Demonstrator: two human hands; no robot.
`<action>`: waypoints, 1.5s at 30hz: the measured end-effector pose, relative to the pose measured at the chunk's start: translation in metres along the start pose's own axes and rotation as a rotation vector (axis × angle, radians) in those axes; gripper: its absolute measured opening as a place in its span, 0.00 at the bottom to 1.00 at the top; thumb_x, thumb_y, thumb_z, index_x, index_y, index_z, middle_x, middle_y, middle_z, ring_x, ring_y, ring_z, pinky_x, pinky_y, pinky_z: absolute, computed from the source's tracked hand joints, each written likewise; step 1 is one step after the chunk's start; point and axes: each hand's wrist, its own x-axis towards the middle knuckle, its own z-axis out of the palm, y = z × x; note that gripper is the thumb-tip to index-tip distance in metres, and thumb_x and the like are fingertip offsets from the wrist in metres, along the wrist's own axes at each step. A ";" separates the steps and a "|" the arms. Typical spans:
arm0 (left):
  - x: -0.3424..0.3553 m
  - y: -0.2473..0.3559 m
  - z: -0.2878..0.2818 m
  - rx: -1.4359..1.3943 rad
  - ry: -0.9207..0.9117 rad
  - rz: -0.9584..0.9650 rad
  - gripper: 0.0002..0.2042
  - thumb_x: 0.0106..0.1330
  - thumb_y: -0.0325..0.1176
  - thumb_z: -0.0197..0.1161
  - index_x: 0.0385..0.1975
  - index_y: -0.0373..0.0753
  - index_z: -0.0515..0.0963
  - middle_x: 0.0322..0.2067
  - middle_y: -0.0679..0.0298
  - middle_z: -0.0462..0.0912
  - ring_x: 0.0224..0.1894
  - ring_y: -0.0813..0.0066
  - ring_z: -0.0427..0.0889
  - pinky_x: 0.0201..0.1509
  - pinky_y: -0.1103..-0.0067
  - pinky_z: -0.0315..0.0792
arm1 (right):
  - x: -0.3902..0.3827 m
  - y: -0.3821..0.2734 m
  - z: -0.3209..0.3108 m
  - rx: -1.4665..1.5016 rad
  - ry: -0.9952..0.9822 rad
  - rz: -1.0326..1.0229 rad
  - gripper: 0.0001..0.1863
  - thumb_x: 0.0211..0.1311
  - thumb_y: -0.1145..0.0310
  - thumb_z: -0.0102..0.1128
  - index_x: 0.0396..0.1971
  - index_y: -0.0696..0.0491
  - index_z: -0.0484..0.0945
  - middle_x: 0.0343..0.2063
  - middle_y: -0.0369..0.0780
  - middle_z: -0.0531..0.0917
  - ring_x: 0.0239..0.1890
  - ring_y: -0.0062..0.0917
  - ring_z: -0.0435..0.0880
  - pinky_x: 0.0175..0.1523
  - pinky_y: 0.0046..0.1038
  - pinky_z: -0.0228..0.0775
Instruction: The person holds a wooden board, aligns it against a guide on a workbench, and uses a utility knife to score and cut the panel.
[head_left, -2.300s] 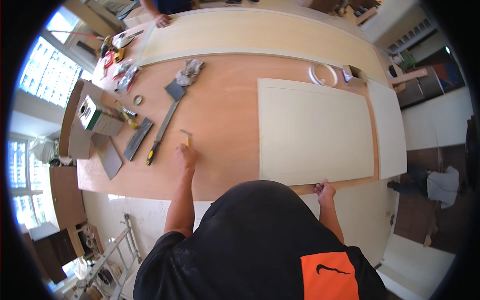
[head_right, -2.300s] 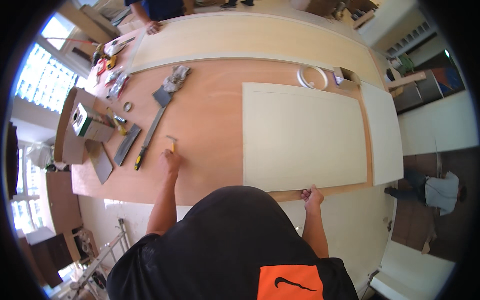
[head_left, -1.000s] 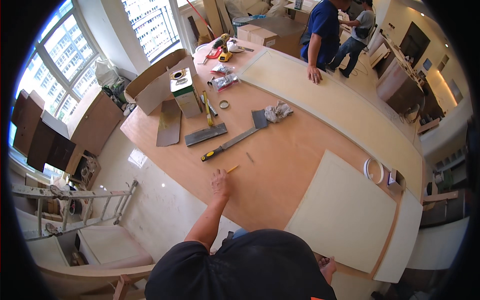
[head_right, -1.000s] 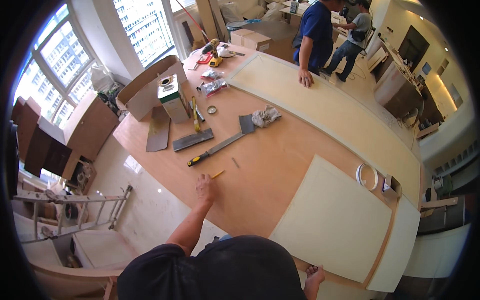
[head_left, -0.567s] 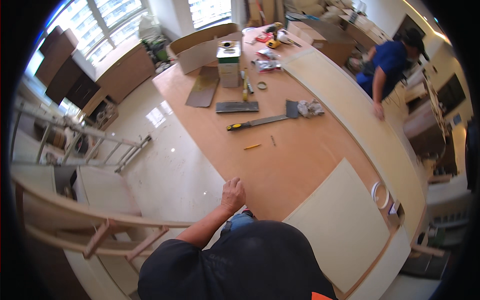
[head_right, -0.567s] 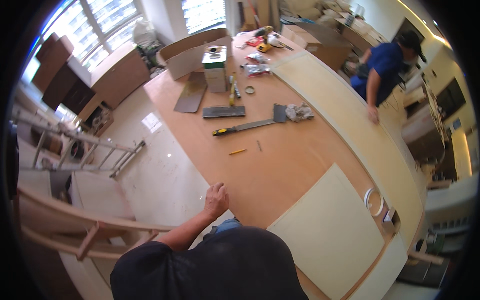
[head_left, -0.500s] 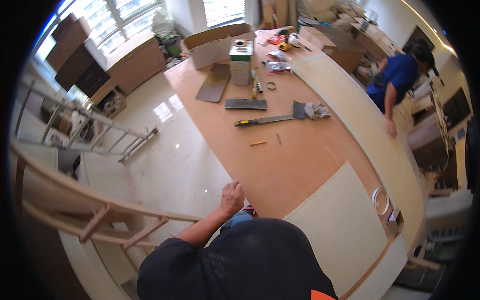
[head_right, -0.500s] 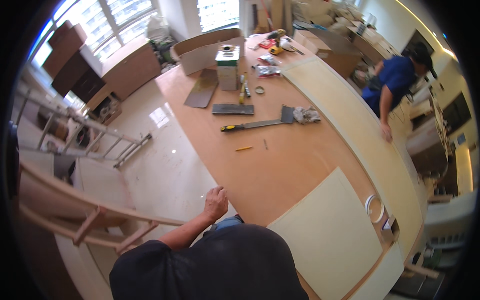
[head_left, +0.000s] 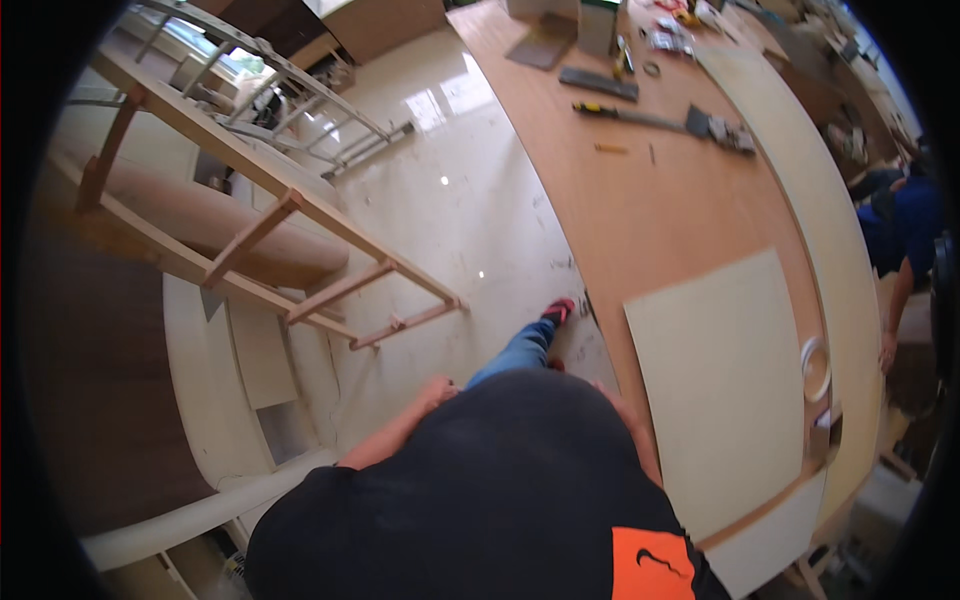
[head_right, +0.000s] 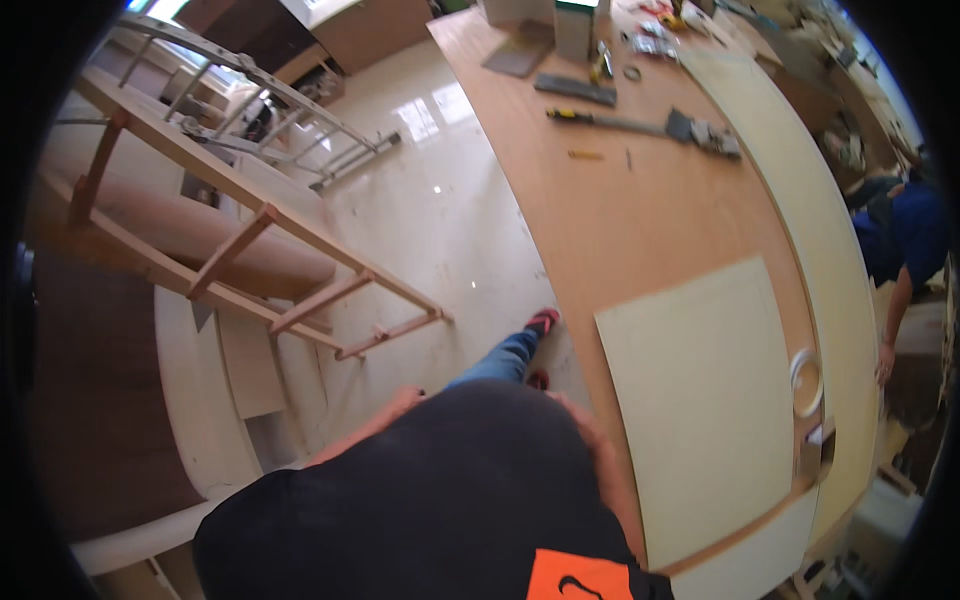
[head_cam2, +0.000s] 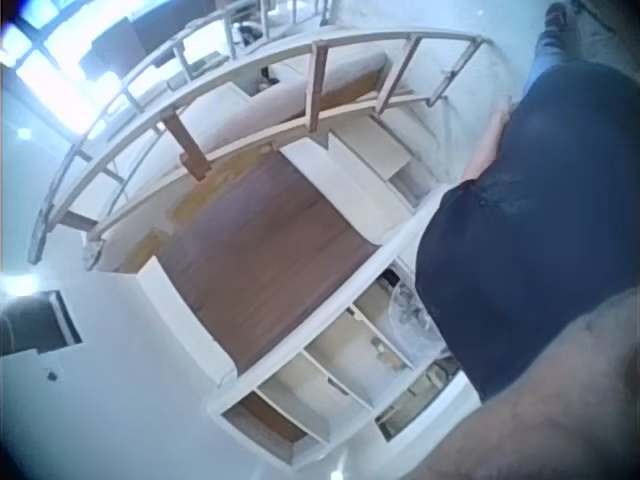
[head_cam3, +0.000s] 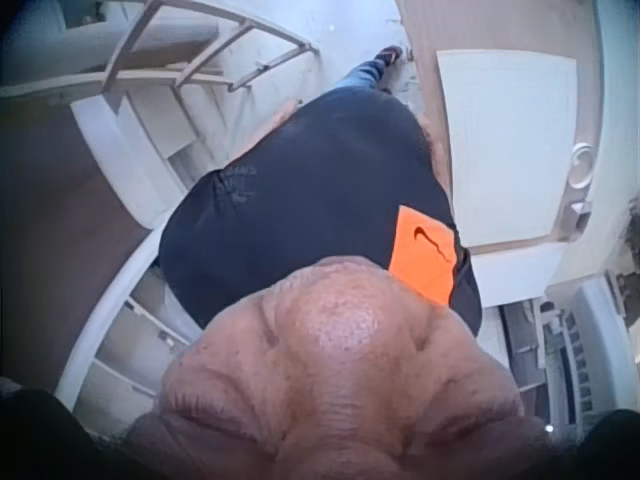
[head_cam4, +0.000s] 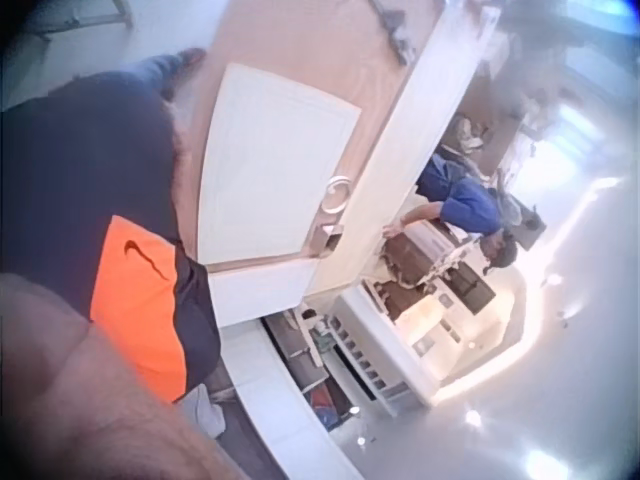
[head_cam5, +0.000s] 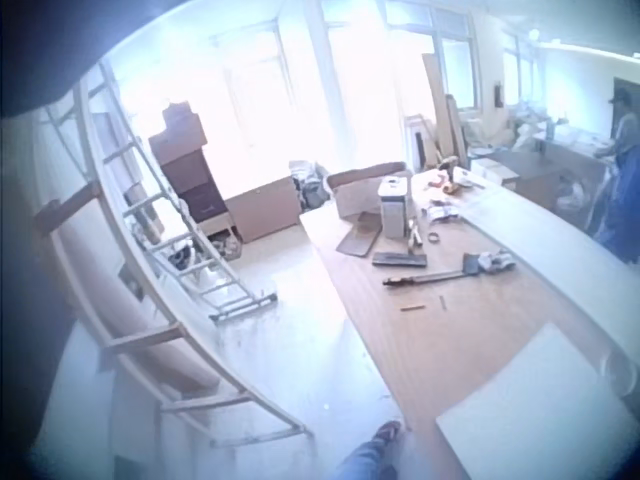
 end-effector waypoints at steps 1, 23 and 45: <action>-0.010 -0.019 0.020 -0.009 0.000 0.029 0.22 0.62 0.48 0.65 0.42 0.33 0.86 0.47 0.45 0.87 0.51 0.43 0.85 0.53 0.57 0.78 | 0.003 -0.001 0.006 -0.008 -0.044 -0.006 0.20 0.81 0.58 0.46 0.59 0.57 0.71 0.53 0.41 0.78 0.56 0.28 0.75 0.64 0.31 0.63; 0.041 -0.194 -0.007 0.201 0.108 0.120 0.22 0.61 0.50 0.66 0.41 0.34 0.86 0.42 0.43 0.87 0.50 0.46 0.86 0.55 0.62 0.78 | 0.011 0.029 0.138 0.155 -0.036 0.191 0.30 0.83 0.49 0.42 0.71 0.56 0.69 0.65 0.41 0.76 0.68 0.28 0.71 0.75 0.30 0.58; 0.043 -0.445 -0.105 0.233 -0.004 -0.254 0.13 0.61 0.39 0.63 0.28 0.34 0.86 0.37 0.46 0.88 0.41 0.49 0.88 0.46 0.60 0.80 | -0.030 0.104 0.332 -0.523 0.379 0.176 0.33 0.64 0.52 0.68 0.65 0.54 0.75 0.58 0.49 0.82 0.63 0.41 0.79 0.67 0.38 0.69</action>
